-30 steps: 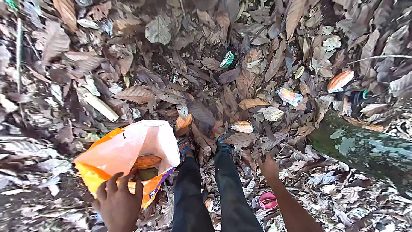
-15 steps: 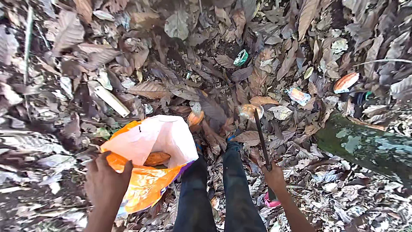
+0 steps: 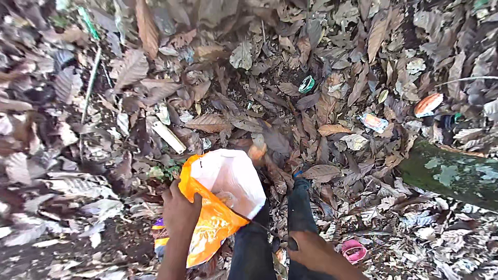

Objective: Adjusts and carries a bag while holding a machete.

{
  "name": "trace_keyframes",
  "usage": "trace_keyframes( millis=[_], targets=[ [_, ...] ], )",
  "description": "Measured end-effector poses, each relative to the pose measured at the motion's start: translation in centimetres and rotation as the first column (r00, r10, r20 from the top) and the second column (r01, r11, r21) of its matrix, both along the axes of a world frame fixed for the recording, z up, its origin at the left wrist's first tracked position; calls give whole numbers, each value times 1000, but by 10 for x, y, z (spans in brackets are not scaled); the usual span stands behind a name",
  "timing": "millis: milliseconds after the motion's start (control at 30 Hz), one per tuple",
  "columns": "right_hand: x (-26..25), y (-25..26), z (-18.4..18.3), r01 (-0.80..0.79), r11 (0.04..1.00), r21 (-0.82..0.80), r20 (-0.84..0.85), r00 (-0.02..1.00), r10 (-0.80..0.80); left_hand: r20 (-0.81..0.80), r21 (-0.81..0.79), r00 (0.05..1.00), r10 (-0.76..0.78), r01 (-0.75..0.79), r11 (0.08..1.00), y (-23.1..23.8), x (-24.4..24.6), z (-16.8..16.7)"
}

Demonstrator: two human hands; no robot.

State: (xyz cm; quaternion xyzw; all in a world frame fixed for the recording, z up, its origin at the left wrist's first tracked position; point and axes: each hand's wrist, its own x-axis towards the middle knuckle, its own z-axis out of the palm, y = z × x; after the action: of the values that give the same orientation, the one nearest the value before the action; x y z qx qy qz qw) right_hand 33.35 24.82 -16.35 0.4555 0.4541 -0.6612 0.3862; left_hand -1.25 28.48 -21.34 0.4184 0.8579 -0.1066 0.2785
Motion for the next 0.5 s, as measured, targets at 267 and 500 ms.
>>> trace_keyframes(
  millis=[267, 500],
  targets=[
    [-11, 3, 17, -162, 987, 7, 74, 984, 161, 216, -163, 974, 69, -34, 986, -4, -14, -34],
    [-108, 28, -36, -142, 990, -4, -1, 990, 142, 119, -417, 984, 132, -71, 906, 15, 11, -24]
  ],
)
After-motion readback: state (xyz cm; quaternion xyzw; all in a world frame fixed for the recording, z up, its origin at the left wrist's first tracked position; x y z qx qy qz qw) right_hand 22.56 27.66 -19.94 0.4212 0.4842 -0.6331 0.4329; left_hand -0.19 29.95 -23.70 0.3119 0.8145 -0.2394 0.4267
